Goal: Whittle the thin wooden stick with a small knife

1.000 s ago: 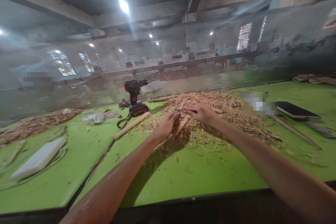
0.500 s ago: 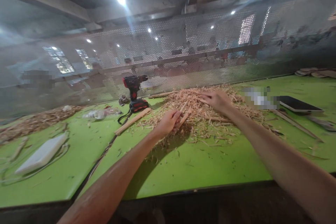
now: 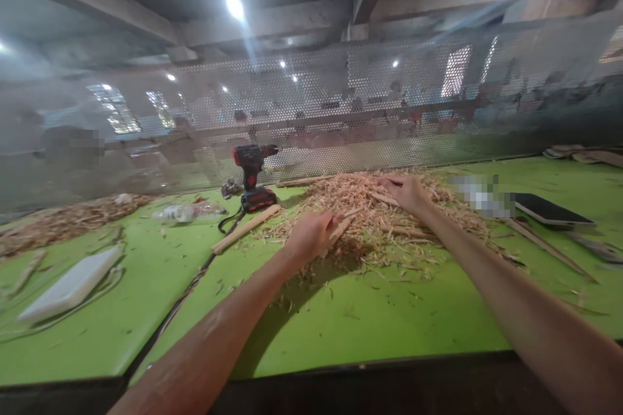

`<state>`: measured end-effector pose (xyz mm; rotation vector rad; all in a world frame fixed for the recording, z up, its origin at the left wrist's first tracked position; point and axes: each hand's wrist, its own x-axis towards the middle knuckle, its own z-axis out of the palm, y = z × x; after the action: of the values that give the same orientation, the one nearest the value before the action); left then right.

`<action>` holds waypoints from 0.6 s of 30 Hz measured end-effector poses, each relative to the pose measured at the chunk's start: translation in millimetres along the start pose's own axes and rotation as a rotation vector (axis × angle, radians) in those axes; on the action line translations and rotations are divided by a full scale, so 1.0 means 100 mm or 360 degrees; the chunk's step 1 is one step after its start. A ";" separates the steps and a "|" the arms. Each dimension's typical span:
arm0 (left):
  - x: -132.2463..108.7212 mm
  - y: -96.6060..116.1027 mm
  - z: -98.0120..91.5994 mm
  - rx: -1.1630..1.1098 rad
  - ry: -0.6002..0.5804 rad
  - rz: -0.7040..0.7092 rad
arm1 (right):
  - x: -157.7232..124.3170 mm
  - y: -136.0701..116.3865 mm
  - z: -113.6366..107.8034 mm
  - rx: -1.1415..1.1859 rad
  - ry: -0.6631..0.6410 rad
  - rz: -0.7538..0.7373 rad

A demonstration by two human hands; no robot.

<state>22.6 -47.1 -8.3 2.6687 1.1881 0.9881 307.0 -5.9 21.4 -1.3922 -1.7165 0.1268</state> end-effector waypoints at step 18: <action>-0.05 0.26 -0.08 0.0377 0.0216 0.0633 | 0.01 0.02 0.05 0.0050 -0.0085 -0.0046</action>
<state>32.3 -70.4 2.5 3.1552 0.8540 1.1584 305.4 -1.9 17.6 -1.3514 -1.7705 0.1750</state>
